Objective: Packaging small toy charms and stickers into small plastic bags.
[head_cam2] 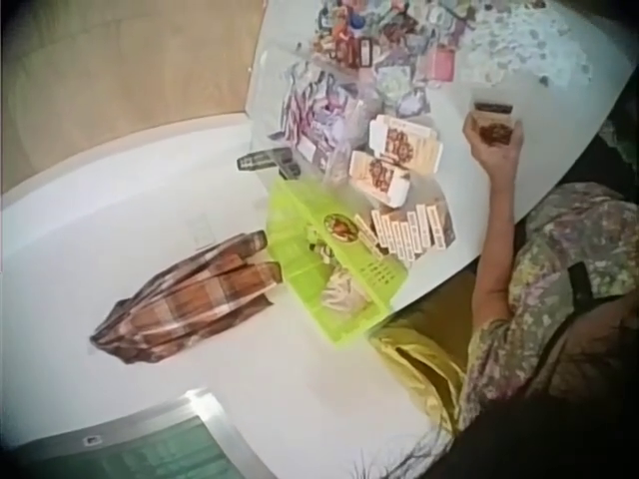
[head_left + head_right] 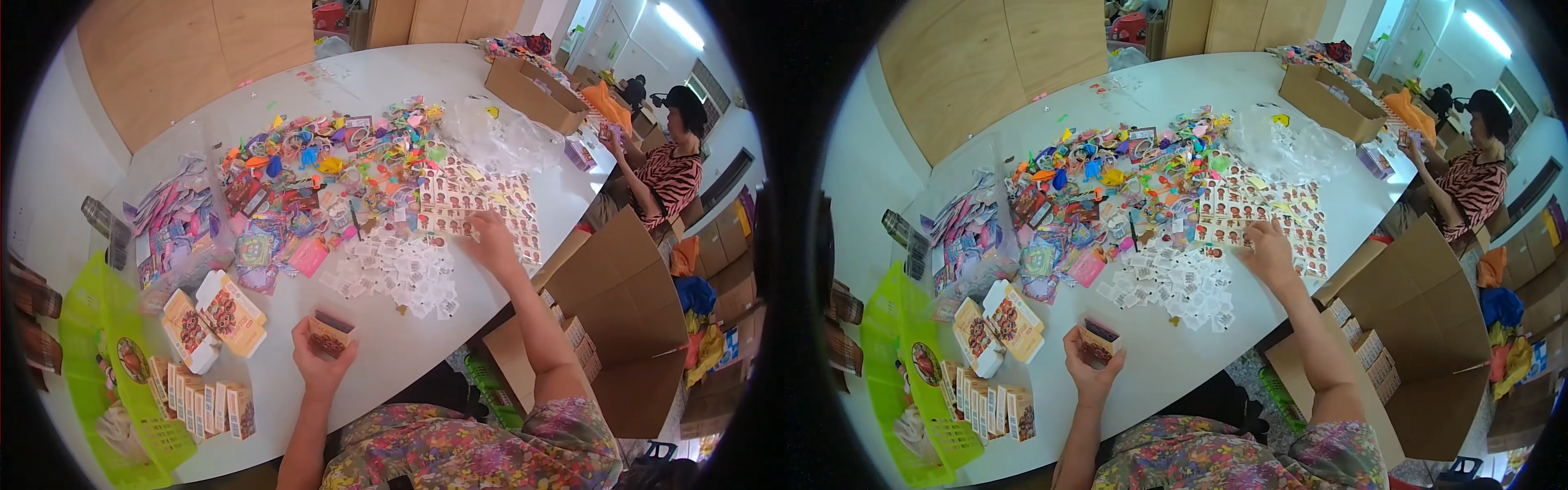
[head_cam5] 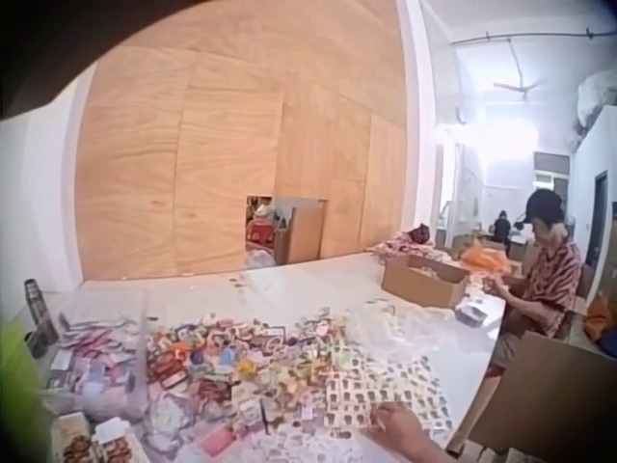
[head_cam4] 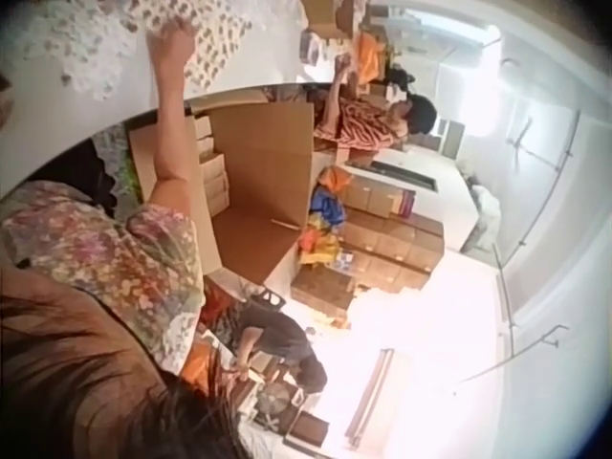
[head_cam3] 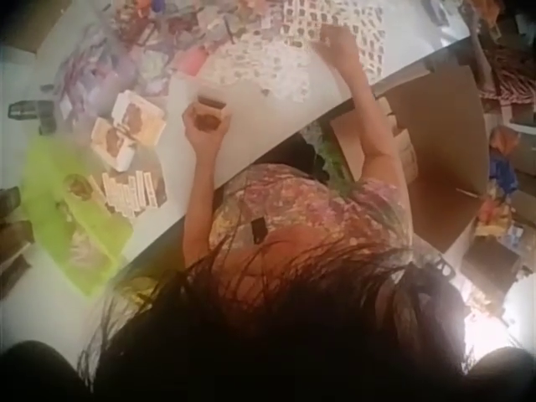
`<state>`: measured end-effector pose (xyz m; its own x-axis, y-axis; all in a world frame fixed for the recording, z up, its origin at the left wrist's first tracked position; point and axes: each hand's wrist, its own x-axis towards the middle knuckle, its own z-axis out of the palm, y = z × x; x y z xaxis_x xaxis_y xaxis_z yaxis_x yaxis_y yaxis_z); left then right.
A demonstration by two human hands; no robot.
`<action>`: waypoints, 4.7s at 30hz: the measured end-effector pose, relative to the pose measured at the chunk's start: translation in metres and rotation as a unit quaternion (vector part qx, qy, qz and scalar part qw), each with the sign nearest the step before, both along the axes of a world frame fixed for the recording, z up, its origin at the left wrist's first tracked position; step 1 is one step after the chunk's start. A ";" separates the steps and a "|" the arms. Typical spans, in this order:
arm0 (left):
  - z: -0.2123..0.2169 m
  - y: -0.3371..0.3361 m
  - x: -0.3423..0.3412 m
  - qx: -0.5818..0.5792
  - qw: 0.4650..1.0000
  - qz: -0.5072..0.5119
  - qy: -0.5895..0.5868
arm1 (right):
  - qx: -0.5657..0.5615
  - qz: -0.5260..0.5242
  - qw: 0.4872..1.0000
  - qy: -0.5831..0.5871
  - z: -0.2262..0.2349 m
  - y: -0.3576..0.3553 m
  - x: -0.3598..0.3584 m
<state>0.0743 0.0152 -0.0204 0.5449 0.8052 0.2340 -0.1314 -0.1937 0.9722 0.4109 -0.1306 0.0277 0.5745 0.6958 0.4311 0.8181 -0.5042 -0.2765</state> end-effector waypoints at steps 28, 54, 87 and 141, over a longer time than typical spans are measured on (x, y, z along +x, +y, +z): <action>0.002 -0.002 -0.001 0.029 0.999 0.004 0.044 | -0.037 0.164 0.985 -0.048 -0.032 0.037 -0.074; 0.001 -0.004 0.002 0.124 0.989 0.025 0.083 | 0.015 0.128 0.977 0.171 0.000 0.036 -0.028; 0.007 -0.007 0.001 0.244 0.948 0.168 0.118 | 0.038 0.304 0.951 0.041 0.061 0.072 -0.196; 0.022 -0.059 -0.105 0.059 0.995 -0.019 0.077 | -0.017 0.374 0.765 0.523 0.005 0.018 -0.232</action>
<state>-0.0306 -0.0433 0.0017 0.6115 0.7548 0.2373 0.0073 -0.3052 0.9523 0.1793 -0.1129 0.0328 0.0282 0.9994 -0.0181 0.2202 -0.0239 -0.9752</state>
